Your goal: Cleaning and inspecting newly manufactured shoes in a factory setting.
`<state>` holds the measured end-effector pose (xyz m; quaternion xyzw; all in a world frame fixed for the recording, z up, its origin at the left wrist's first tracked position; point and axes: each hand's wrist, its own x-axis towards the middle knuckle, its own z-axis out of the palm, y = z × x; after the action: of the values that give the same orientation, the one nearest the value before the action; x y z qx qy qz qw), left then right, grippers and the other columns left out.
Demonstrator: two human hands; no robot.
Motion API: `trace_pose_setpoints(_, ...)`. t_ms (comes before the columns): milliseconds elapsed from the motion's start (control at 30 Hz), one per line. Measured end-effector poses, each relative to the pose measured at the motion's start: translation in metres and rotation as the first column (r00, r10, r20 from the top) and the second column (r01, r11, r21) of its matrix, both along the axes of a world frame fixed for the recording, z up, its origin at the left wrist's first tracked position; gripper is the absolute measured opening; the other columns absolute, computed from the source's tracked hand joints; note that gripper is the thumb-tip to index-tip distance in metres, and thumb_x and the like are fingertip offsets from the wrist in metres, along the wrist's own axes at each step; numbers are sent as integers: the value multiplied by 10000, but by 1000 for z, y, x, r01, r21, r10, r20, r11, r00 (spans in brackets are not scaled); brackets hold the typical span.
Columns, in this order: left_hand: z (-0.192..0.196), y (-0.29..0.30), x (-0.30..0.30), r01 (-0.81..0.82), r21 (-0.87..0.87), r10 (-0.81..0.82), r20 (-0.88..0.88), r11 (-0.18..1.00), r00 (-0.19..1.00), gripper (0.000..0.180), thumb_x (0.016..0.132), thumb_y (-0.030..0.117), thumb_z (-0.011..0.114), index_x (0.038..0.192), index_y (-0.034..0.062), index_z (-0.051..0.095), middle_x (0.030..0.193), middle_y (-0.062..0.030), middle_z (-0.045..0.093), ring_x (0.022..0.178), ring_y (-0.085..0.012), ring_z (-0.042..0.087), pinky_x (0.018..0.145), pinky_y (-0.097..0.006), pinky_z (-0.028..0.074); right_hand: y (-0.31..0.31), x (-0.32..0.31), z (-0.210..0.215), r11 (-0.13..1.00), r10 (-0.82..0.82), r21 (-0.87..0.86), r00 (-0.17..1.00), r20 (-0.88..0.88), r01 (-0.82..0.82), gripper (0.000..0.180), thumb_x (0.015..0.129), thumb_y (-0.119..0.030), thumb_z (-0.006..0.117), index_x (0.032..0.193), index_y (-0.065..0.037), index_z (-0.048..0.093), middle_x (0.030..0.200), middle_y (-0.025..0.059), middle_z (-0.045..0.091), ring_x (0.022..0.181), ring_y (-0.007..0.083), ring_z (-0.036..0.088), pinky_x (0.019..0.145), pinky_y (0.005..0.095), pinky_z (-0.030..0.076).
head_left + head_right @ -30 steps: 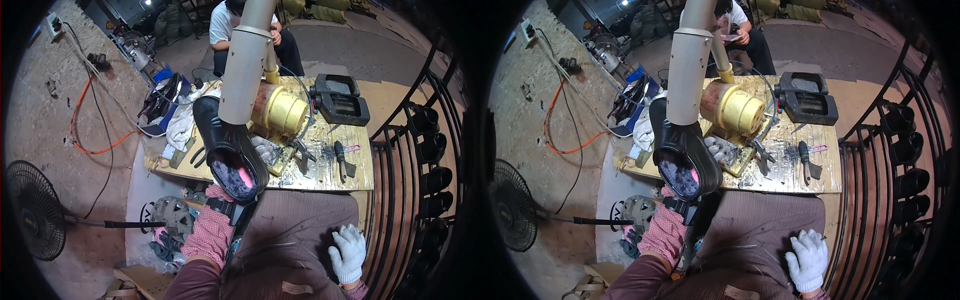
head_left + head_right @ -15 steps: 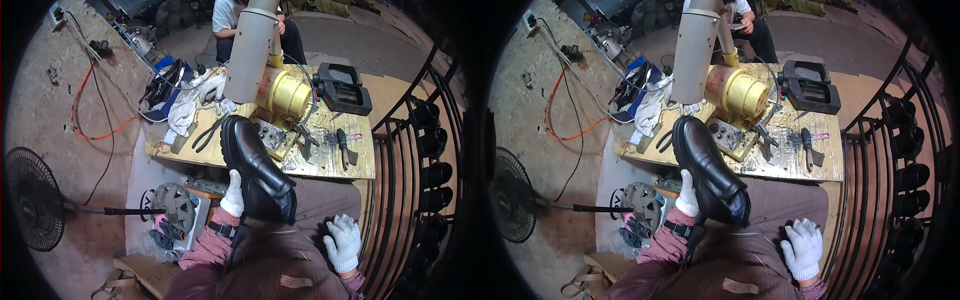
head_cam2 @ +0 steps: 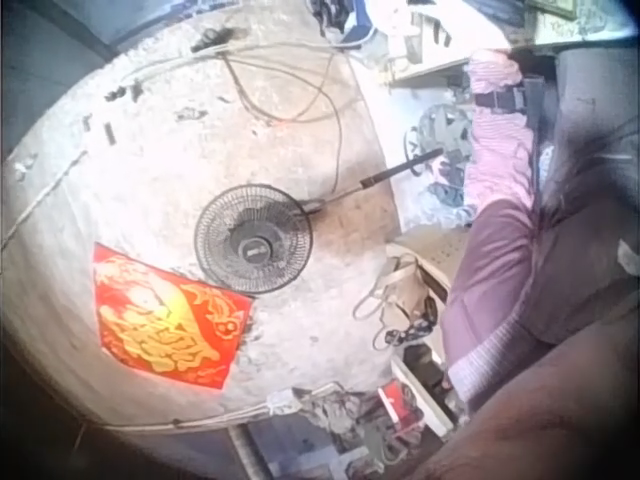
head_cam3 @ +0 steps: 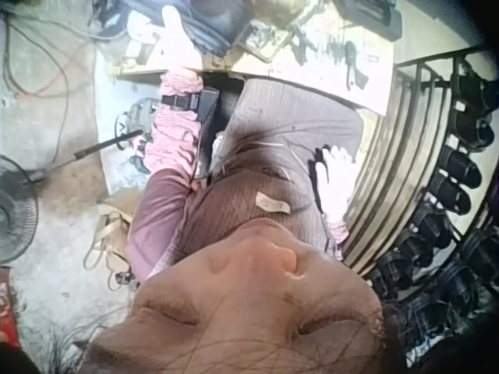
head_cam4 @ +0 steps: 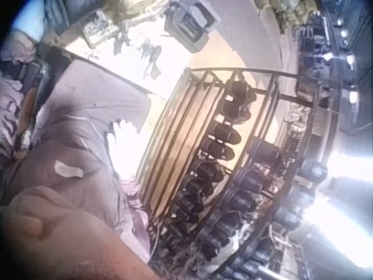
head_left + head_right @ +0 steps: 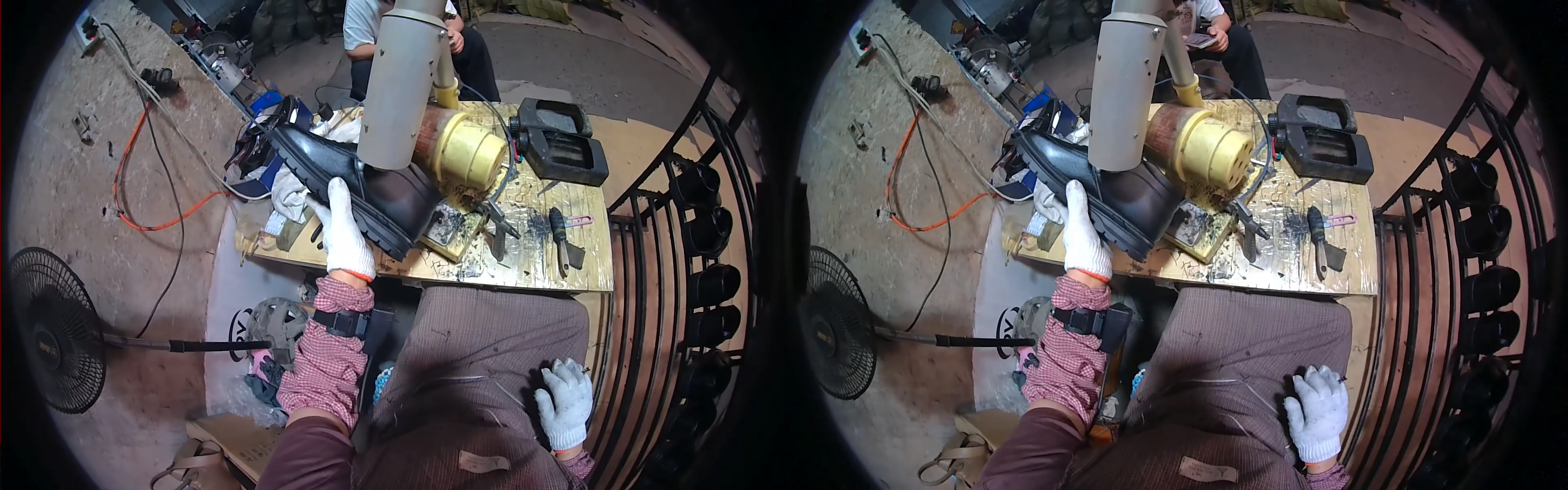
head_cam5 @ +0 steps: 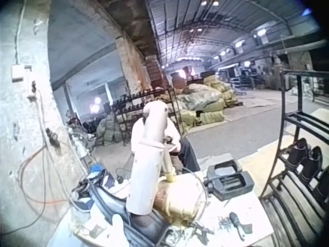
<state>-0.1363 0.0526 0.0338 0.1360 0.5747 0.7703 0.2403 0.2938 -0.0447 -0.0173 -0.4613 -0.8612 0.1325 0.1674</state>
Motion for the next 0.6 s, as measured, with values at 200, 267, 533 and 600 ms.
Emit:
trace_pose_setpoints(200, 28, 8, 3, 1, -3, -2, -175, 1000, 984, 1122, 962, 573, 670, 1662, 56, -38, 1682, -202, 237, 1482, -326, 350, 1176, -413, 348, 18, -13, 8, 995, 95, 37, 995, -33, -93, 359, 862, -321, 693, 1098, -52, 725, 1176, 158, 675, 1160, 402, 598, 1017, 534, 457)
trace_pose_setpoints(267, 38, 11, 8, -37, -65, 26, -168, 997, 985, 1124, 960, 575, 673, 1662, 52, -33, 1678, -200, 248, 1476, -328, 360, 1173, -412, 352, 28, -23, 17, 992, 122, 33, 992, -44, -121, 354, 854, -311, 695, 1088, -47, 721, 1166, 164, 672, 1154, 405, 597, 997, 534, 463)
trace_pose_setpoints(533, 32, -10, 19, -30, -47, 25, -103, 998, 994, 1110, 964, 579, 662, 1665, 72, -33, 1672, -193, 266, 1461, -343, 379, 1173, -422, 354, 80, -104, 46, 905, 376, 277, 913, -159, -324, 380, 853, -197, 732, 1209, -69, 694, 1202, 142, 655, 1159, 376, 605, 1010, 510, 479)
trace_pose_setpoints(600, 26, -21, 26, -20, -57, 16, -62, 998, 998, 1100, 968, 566, 661, 1666, 73, -31, 1672, -192, 265, 1462, -343, 375, 1174, -425, 352, 95, -138, 60, 871, 428, 344, 886, -179, -351, 420, 834, -177, 723, 1237, -73, 675, 1222, 140, 651, 1186, 363, 602, 1013, 499, 487)
